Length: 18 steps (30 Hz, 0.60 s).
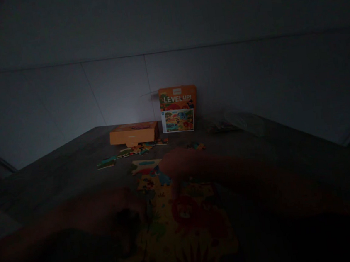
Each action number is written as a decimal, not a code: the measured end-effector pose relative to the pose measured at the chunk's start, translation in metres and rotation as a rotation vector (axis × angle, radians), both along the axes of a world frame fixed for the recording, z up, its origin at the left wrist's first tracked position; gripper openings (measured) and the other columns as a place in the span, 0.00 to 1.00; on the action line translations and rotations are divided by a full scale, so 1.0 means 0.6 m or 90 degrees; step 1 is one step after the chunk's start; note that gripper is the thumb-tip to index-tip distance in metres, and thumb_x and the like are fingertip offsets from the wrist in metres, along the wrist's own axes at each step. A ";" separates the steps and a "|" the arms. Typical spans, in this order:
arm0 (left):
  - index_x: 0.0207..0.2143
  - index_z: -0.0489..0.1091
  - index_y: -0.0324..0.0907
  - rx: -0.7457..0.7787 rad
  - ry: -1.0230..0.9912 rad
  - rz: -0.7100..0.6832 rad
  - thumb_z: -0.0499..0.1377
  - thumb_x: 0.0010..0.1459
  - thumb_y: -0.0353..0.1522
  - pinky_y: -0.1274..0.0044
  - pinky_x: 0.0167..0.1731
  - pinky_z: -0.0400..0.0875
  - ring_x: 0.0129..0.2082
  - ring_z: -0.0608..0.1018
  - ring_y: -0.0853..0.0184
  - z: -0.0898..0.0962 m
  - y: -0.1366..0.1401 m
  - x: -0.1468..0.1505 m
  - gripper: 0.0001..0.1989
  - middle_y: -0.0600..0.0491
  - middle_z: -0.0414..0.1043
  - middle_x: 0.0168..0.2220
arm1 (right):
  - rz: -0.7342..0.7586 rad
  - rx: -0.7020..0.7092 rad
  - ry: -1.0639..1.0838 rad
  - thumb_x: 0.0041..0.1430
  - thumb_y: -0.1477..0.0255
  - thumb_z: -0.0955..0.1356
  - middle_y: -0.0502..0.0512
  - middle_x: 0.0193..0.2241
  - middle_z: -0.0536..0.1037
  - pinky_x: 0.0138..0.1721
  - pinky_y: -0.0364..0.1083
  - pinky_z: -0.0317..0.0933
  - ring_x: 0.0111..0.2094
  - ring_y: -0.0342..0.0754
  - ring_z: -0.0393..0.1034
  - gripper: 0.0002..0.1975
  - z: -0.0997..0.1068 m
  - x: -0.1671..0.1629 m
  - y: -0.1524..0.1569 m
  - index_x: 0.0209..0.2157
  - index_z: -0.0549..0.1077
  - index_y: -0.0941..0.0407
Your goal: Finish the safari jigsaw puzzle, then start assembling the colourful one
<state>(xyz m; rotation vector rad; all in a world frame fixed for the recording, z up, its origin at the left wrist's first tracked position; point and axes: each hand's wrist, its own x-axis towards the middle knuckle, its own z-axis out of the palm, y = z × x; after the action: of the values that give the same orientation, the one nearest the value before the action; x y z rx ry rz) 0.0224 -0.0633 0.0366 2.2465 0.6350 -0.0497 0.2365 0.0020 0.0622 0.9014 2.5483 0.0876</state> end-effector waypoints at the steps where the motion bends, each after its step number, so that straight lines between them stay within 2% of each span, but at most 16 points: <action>1: 0.39 0.72 0.43 -0.005 0.001 0.000 0.68 0.50 0.40 0.83 0.25 0.62 0.29 0.74 0.72 -0.001 0.000 0.000 0.16 0.57 0.74 0.32 | -0.001 0.001 -0.001 0.37 0.47 0.75 0.66 0.36 0.79 0.32 0.47 0.63 0.36 0.59 0.75 0.36 0.000 0.000 0.000 0.41 0.79 0.63; 11: 0.39 0.76 0.42 -0.016 -0.048 -0.012 0.67 0.53 0.36 0.82 0.30 0.68 0.33 0.78 0.69 -0.003 0.001 0.003 0.11 0.53 0.79 0.35 | 0.015 -0.003 0.001 0.36 0.48 0.76 0.63 0.35 0.79 0.32 0.46 0.63 0.35 0.56 0.74 0.35 -0.003 -0.001 0.001 0.39 0.79 0.62; 18: 0.41 0.79 0.45 0.021 -0.073 -0.063 0.63 0.57 0.31 0.83 0.29 0.69 0.31 0.80 0.70 0.013 0.001 0.005 0.09 0.52 0.81 0.35 | 0.000 -0.010 0.007 0.36 0.48 0.76 0.64 0.34 0.79 0.31 0.47 0.62 0.34 0.56 0.74 0.35 -0.002 0.000 0.003 0.39 0.79 0.63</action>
<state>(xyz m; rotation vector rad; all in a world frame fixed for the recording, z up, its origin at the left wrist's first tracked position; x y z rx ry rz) 0.0256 -0.0627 0.0442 2.2925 0.4656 0.0403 0.2365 0.0039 0.0608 0.8978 2.5554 0.0638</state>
